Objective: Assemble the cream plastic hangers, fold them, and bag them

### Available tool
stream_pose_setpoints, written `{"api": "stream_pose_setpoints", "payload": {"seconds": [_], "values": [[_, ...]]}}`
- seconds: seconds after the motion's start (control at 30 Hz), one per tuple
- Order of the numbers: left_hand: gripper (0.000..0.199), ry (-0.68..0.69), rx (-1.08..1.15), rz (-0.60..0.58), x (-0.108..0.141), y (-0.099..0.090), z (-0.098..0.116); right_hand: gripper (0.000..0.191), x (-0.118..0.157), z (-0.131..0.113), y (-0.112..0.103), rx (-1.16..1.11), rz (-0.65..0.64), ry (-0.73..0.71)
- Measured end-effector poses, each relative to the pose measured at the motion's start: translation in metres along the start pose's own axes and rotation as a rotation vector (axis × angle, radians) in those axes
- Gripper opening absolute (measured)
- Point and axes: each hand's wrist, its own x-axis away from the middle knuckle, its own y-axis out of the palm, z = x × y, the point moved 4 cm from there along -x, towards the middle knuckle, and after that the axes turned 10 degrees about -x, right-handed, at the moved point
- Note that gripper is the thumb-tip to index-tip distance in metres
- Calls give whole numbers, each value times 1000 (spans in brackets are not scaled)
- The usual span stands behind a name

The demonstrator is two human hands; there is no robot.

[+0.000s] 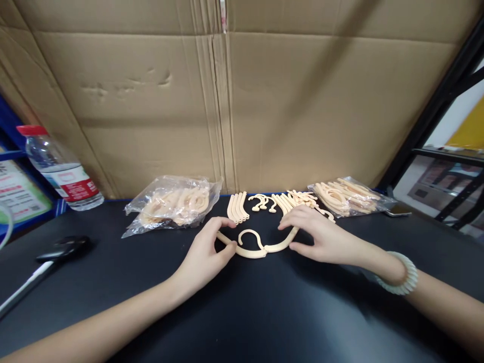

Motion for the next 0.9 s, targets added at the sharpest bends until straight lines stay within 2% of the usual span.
{"api": "stream_pose_setpoints", "payload": {"seconds": [0.07,0.13,0.3,0.5,0.9], "values": [[21,47,-11,-18,0,0,2,20,1,-1,4,87,-121,-7],[19,95,-31,-59,1,2,4,11,2,1,4,147,-152,33],[23,150,-153,-121,3,6,6,8,2,11,0,175,-152,164],[30,207,-250,-151,8,9,8,11,3,15,-3,213,-129,219],[32,238,-286,-147,8,9,11,10,3,24,-4,221,-84,214]]}}
